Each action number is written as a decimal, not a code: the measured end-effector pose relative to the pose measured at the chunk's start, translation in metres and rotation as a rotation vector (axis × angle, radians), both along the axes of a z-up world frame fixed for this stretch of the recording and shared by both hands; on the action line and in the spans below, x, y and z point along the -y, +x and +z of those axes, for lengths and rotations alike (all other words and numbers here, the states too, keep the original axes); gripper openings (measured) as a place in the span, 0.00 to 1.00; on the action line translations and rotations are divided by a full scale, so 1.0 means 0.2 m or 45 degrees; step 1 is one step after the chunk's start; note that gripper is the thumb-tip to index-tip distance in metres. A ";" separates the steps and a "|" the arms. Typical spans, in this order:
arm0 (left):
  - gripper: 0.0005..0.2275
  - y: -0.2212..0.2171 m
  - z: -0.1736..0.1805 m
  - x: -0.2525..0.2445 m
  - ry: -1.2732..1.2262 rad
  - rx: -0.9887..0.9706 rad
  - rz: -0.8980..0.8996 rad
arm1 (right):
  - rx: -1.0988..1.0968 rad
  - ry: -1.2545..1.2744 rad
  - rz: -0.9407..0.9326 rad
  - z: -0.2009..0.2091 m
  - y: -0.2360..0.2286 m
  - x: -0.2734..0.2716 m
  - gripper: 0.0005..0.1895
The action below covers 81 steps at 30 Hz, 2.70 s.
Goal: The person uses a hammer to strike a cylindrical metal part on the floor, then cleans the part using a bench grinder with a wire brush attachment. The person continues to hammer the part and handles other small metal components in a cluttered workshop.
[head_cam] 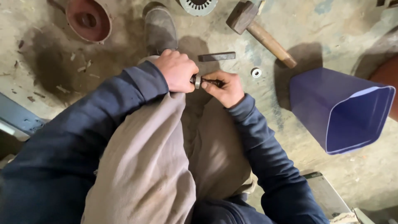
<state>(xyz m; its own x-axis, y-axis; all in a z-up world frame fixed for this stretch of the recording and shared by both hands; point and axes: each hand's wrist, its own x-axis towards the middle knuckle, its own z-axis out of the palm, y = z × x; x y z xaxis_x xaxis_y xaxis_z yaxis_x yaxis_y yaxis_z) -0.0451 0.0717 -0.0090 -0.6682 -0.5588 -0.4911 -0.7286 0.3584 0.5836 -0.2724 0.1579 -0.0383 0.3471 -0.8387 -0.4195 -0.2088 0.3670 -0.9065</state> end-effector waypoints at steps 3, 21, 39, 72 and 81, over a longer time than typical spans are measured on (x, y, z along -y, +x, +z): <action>0.09 0.03 0.00 -0.03 0.001 0.072 -0.016 | -0.077 -0.258 0.026 0.00 0.04 -0.01 0.09; 0.10 0.09 -0.04 0.03 0.113 0.001 0.201 | -0.577 -1.258 0.128 -0.05 -0.05 0.02 0.08; 0.09 0.10 0.02 0.03 0.135 -0.137 0.073 | -0.002 -0.437 0.035 0.12 0.09 0.04 0.20; 0.09 0.16 0.07 0.01 -0.397 -0.901 -0.029 | -0.032 -0.542 0.180 0.20 0.09 0.02 0.13; 0.04 0.16 0.06 0.01 -0.539 -0.777 -0.108 | -0.075 -0.442 0.059 0.27 0.16 -0.02 0.19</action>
<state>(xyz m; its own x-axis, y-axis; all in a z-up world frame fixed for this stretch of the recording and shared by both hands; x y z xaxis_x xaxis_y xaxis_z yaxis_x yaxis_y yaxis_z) -0.0137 0.0703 0.0038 -0.8026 -0.5519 0.2264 -0.2794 0.6831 0.6748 -0.2405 0.1614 0.0161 0.3717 -0.9189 -0.1325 -0.2734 0.0280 -0.9615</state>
